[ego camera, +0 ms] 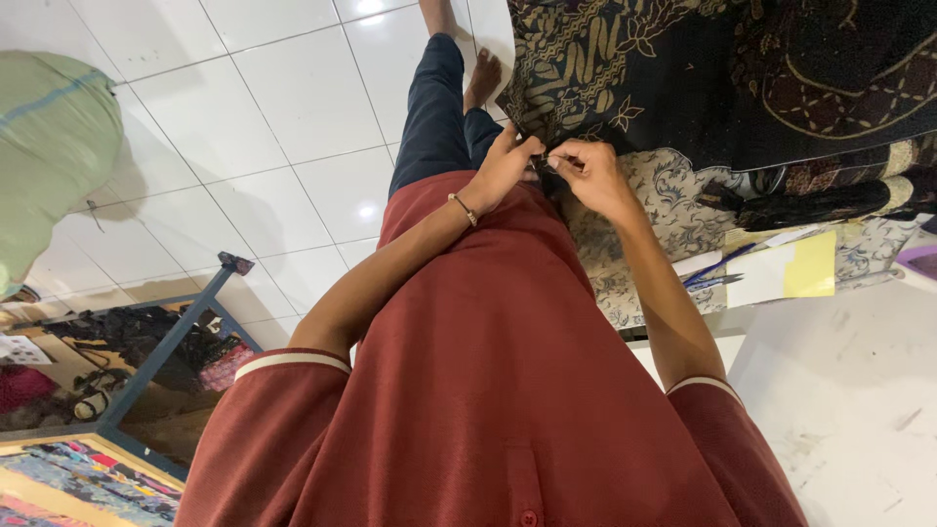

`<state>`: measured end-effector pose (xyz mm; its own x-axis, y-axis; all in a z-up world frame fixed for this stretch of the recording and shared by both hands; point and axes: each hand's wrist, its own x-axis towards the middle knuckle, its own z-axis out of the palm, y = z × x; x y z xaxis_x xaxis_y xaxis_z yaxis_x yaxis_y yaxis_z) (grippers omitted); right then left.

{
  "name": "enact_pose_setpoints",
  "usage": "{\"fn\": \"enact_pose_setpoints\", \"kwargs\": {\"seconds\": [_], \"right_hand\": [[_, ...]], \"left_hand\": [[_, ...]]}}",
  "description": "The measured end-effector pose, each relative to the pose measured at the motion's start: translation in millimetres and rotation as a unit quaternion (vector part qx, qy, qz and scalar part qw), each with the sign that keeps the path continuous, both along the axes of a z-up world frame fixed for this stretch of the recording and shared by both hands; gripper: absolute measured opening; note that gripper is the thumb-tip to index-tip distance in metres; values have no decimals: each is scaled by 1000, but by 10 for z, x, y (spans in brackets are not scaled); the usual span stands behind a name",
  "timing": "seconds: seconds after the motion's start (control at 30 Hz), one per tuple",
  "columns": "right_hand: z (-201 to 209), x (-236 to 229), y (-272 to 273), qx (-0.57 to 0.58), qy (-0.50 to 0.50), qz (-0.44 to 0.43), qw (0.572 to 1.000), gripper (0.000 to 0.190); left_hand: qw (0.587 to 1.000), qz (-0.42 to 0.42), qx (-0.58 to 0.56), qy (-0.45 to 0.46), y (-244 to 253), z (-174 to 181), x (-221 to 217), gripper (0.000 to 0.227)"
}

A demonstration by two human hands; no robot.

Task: The person folds a dark patterned garment on a table, smooths it, writes on a small paper tag, and ties the folded garment with a ribbon. The person then lifts and repositions the folded item on the table.

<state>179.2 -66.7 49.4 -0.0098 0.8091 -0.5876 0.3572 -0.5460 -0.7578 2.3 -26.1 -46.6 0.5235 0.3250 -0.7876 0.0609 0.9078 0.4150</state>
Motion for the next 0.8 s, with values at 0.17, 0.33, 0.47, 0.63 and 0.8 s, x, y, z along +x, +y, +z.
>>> {"fn": "enact_pose_setpoints", "kwargs": {"seconds": [0.17,0.33,0.47,0.63,0.8], "right_hand": [[-84,-87,-62,42,-37,3,998,14],[-186,-139,-104,107,-56,12,993,19],[-217,-144,-122,82,-30,-17,996,22],[-190,-121,-100,62,-43,-18,997,27],[-181,-141,-97,37,-41,-21,998,29]], "left_hand": [[998,-33,1,45,43,25,-21,46],[999,-16,-26,16,116,91,-33,52],[996,-38,-37,70,146,171,-3,68],[996,-35,-36,79,202,272,20,84],[999,-12,-31,20,205,306,5,76]]}}
